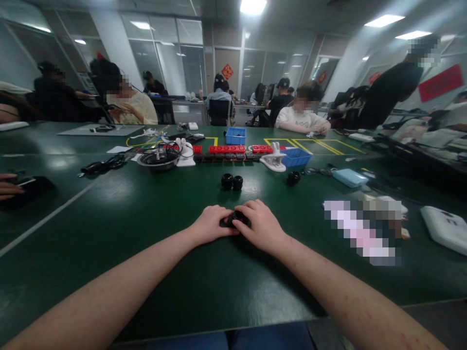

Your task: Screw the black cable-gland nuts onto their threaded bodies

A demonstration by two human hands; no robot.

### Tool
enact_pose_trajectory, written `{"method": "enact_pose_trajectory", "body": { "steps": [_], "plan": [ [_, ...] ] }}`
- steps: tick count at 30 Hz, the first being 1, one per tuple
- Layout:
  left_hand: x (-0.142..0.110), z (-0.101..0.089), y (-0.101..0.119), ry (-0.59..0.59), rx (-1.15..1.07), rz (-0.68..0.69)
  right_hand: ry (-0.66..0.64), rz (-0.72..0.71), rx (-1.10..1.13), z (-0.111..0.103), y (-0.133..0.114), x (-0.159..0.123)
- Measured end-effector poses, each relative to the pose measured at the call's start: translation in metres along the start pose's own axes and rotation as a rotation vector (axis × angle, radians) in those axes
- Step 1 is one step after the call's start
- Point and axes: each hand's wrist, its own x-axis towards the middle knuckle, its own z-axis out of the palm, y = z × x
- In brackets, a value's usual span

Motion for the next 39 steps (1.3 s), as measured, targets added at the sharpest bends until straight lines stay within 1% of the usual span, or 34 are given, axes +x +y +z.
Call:
{"method": "enact_pose_trajectory", "body": {
  "steps": [5,13,20,27,39],
  "plan": [
    [-0.0003,-0.0003,0.0003,0.012,-0.005,0.011,0.002,-0.01,0.014,0.0001,-0.0007,0.0001],
    [0.0012,-0.0006,0.0019,-0.008,0.005,-0.003,-0.005,-0.011,0.009,-0.0006,-0.0017,-0.0004],
    [0.0009,0.0018,-0.0022,-0.017,0.002,-0.001,-0.01,-0.036,0.025,-0.0041,-0.002,-0.0008],
    [0.0004,0.0013,-0.0035,0.002,0.009,0.017,0.002,-0.072,0.029,-0.0048,-0.0039,-0.0009],
    [0.0014,0.0009,-0.0017,-0.022,0.049,-0.026,-0.017,-0.138,0.05,-0.0046,-0.0083,-0.001]
  ]
}}
